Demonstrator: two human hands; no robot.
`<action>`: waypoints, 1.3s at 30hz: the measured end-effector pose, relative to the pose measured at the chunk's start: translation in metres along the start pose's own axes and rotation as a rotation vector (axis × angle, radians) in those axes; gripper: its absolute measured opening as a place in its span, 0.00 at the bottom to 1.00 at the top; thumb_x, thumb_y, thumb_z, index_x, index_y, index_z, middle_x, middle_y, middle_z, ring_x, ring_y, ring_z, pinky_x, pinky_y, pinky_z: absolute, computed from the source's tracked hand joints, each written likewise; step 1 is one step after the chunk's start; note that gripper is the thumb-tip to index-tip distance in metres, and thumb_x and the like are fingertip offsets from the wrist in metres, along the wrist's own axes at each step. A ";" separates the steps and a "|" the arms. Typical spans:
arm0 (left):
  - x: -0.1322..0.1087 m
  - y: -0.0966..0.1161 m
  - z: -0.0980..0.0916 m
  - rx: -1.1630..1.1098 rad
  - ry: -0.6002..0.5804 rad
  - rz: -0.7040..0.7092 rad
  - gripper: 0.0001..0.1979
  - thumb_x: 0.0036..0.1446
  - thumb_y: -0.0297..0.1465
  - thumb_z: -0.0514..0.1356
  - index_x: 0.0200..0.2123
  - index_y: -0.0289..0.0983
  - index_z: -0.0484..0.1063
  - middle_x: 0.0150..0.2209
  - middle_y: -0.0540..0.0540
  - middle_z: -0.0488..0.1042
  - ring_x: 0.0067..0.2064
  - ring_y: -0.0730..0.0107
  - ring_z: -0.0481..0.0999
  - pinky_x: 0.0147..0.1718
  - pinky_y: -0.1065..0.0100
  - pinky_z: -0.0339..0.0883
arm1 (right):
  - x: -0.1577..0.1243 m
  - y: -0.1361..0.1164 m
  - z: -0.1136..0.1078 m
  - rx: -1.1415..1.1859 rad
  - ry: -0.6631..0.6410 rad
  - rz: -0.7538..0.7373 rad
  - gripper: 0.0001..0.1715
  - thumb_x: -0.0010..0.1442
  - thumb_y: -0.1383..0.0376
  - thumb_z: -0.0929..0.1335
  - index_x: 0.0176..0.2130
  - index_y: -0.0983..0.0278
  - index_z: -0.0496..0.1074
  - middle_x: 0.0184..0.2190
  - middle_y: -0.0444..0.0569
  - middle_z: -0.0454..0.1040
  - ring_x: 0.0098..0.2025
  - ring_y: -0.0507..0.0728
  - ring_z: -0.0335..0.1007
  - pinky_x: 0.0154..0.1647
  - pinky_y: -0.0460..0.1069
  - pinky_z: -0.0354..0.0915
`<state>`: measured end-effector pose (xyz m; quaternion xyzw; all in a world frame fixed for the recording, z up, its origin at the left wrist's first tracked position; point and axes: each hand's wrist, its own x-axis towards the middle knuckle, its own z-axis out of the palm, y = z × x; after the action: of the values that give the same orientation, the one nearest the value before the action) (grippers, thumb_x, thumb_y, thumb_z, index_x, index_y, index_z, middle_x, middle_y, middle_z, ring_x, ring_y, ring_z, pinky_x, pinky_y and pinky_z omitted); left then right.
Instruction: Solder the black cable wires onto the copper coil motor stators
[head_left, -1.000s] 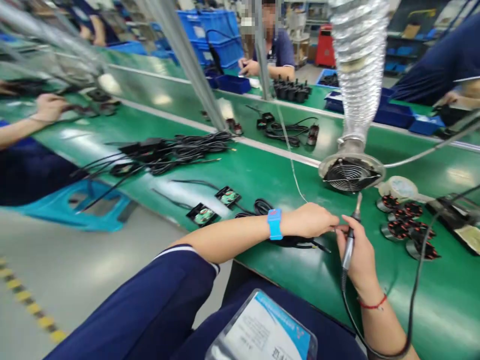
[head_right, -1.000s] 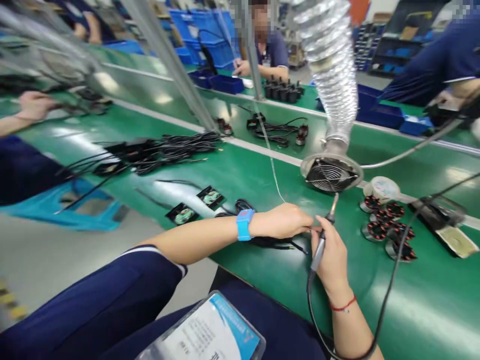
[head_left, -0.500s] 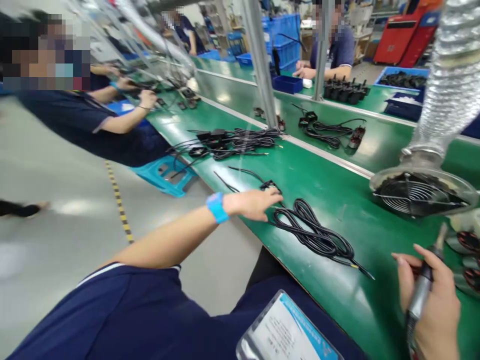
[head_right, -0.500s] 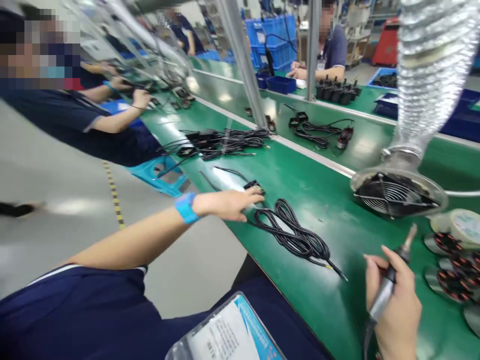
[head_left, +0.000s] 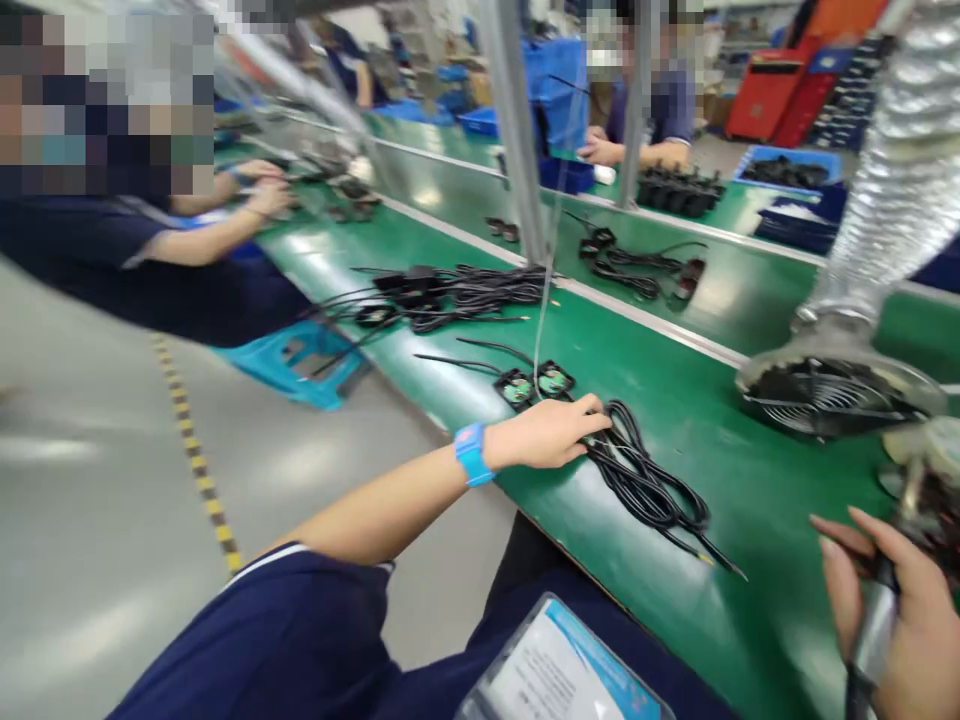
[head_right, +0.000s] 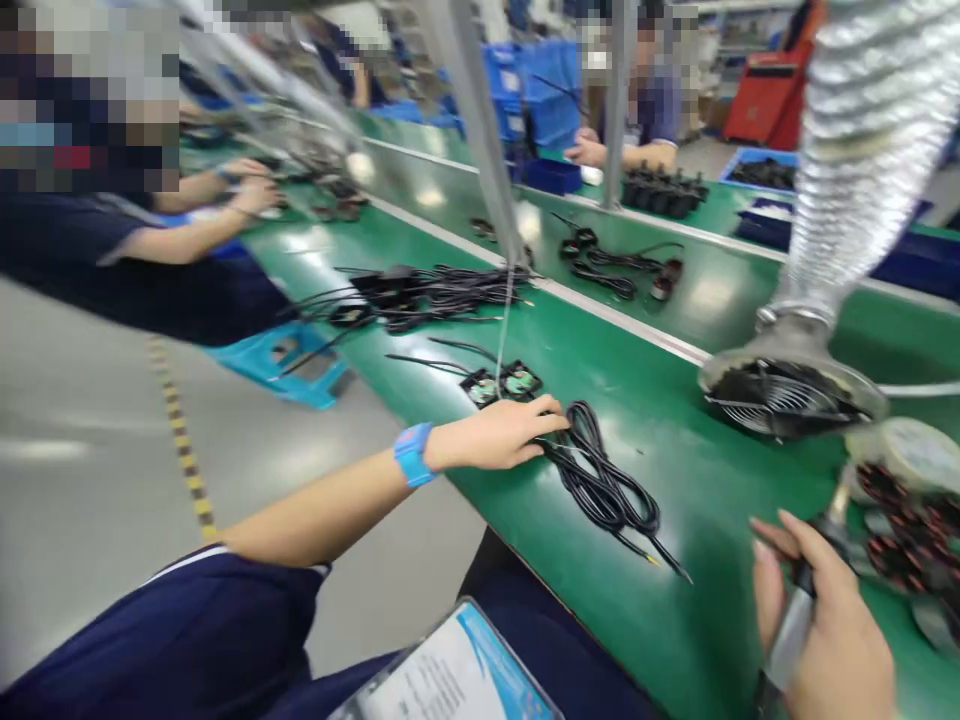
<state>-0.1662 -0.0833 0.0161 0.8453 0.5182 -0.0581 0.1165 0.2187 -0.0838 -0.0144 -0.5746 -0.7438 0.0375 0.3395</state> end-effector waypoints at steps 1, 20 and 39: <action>0.002 0.007 0.001 -0.008 -0.019 0.057 0.24 0.63 0.32 0.57 0.62 0.38 0.63 0.60 0.39 0.66 0.42 0.62 0.79 0.40 0.62 0.73 | -0.002 -0.011 -0.010 -0.009 -0.032 0.018 0.33 0.63 0.42 0.64 0.58 0.60 0.69 0.41 0.54 0.82 0.41 0.66 0.80 0.39 0.58 0.72; 0.048 0.031 0.001 -0.220 -0.059 0.181 0.20 0.68 0.35 0.54 0.60 0.36 0.66 0.56 0.39 0.69 0.50 0.61 0.77 0.51 0.61 0.71 | -0.026 0.049 -0.042 -0.225 -0.060 0.495 0.24 0.63 0.57 0.62 0.56 0.63 0.66 0.38 0.53 0.78 0.35 0.61 0.76 0.36 0.55 0.69; 0.102 0.041 -0.015 -1.123 -0.365 0.279 0.12 0.66 0.32 0.55 0.38 0.32 0.76 0.32 0.46 0.76 0.33 0.74 0.75 0.37 0.71 0.68 | -0.011 0.036 0.013 -0.057 -0.295 -0.310 0.15 0.66 0.60 0.63 0.49 0.60 0.73 0.40 0.53 0.80 0.41 0.62 0.74 0.40 0.57 0.71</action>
<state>-0.0830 -0.0093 0.0140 0.6910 0.3257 0.0962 0.6381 0.2427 -0.0768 -0.0449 -0.4510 -0.8656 0.0476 0.2126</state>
